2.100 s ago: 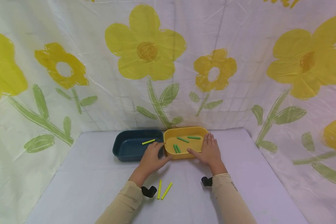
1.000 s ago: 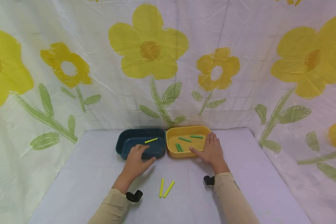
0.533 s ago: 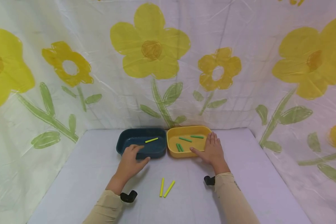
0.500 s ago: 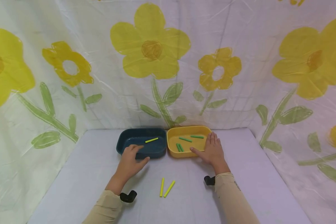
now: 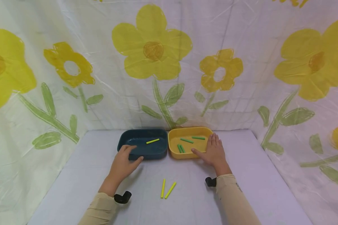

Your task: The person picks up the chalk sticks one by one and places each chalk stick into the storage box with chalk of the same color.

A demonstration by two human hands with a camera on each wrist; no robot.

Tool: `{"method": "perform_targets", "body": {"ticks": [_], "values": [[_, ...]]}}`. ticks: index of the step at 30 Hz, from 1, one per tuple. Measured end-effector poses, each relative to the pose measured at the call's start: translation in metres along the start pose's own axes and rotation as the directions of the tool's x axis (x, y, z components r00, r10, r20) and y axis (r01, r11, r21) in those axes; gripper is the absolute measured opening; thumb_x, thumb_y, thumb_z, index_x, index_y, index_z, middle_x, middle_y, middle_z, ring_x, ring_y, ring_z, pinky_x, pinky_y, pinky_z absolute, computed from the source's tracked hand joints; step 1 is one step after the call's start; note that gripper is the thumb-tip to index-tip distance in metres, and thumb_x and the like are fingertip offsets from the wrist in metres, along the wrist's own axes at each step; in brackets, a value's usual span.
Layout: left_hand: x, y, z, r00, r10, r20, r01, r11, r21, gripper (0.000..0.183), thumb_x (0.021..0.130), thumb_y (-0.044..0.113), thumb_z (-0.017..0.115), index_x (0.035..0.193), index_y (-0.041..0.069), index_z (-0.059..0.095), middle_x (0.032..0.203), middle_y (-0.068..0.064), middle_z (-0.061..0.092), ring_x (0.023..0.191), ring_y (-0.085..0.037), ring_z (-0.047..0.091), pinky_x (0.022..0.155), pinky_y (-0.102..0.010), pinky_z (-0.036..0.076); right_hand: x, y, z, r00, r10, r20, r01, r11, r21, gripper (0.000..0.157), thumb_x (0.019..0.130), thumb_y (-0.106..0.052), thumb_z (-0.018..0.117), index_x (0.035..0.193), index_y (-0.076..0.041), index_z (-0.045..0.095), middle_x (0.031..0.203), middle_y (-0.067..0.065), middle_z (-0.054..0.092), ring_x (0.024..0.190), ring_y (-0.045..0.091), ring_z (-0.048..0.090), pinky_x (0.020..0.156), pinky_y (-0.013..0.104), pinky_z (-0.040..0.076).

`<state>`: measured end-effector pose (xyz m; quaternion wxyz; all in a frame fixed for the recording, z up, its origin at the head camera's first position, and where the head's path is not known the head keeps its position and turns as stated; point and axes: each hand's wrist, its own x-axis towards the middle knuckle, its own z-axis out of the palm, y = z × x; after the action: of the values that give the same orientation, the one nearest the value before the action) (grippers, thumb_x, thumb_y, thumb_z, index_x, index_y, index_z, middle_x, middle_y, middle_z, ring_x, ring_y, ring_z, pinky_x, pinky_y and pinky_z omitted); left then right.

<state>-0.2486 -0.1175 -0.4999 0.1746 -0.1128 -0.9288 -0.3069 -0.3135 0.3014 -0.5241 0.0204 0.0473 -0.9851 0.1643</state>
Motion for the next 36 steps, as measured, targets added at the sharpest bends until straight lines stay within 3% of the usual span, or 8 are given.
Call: {"method": "perform_targets", "body": {"ticks": [5,12,19,24,36], "values": [[0.002,-0.006,-0.002,0.999,-0.032,-0.012,0.031,0.999,-0.011,0.064,0.092,0.038,0.084,0.140,0.000,0.065,0.136,-0.020,0.061,0.121,-0.042,0.065,0.102,-0.059,0.054,0.001,0.003,0.001,1.000,0.004,0.008,-0.004,1.000,-0.007,0.135,0.091,-0.089,0.046,0.163,0.016,-0.001,0.173,0.036,-0.003,0.163,0.052,-0.001,0.132,0.065,0.002],[0.006,-0.018,0.000,0.996,-0.081,-0.034,0.079,0.996,-0.044,0.080,0.093,0.049,0.080,0.149,-0.002,0.056,0.146,-0.022,0.054,0.132,-0.047,0.060,0.111,-0.063,0.050,0.000,0.003,0.000,1.000,0.004,0.016,-0.004,1.000,0.000,0.136,0.090,-0.089,0.047,0.163,0.016,0.000,0.173,0.037,-0.005,0.162,0.053,0.000,0.131,0.066,0.002],[0.012,-0.029,0.004,0.990,-0.132,-0.054,0.132,0.991,-0.003,0.104,0.092,0.064,0.074,0.163,-0.002,0.035,0.166,-0.028,0.033,0.151,-0.050,0.041,0.120,-0.066,0.039,0.000,0.002,0.000,1.000,0.005,0.011,-0.005,1.000,0.002,0.136,0.090,-0.089,0.047,0.163,0.015,0.000,0.173,0.036,-0.003,0.163,0.052,-0.001,0.132,0.064,0.001],[0.017,-0.034,0.005,0.987,-0.157,-0.024,0.158,0.986,0.061,0.115,0.091,0.074,0.067,0.164,-0.005,0.029,0.170,-0.032,0.025,0.159,-0.052,0.023,0.125,-0.068,0.030,0.000,0.002,0.000,1.000,0.007,0.014,-0.007,1.000,0.001,0.136,0.090,-0.090,0.046,0.163,0.015,0.000,0.173,0.036,-0.004,0.163,0.052,-0.001,0.132,0.064,0.001],[0.029,-0.042,0.016,0.978,-0.204,0.044,0.195,0.969,0.150,0.140,0.082,0.095,0.054,0.166,-0.010,0.012,0.174,-0.034,0.009,0.164,-0.049,0.008,0.132,-0.064,0.015,0.001,0.001,0.001,1.000,0.015,0.018,-0.015,1.000,0.005,0.137,0.089,-0.091,0.046,0.164,0.014,0.000,0.174,0.035,-0.005,0.163,0.050,-0.002,0.133,0.063,0.002]]}}
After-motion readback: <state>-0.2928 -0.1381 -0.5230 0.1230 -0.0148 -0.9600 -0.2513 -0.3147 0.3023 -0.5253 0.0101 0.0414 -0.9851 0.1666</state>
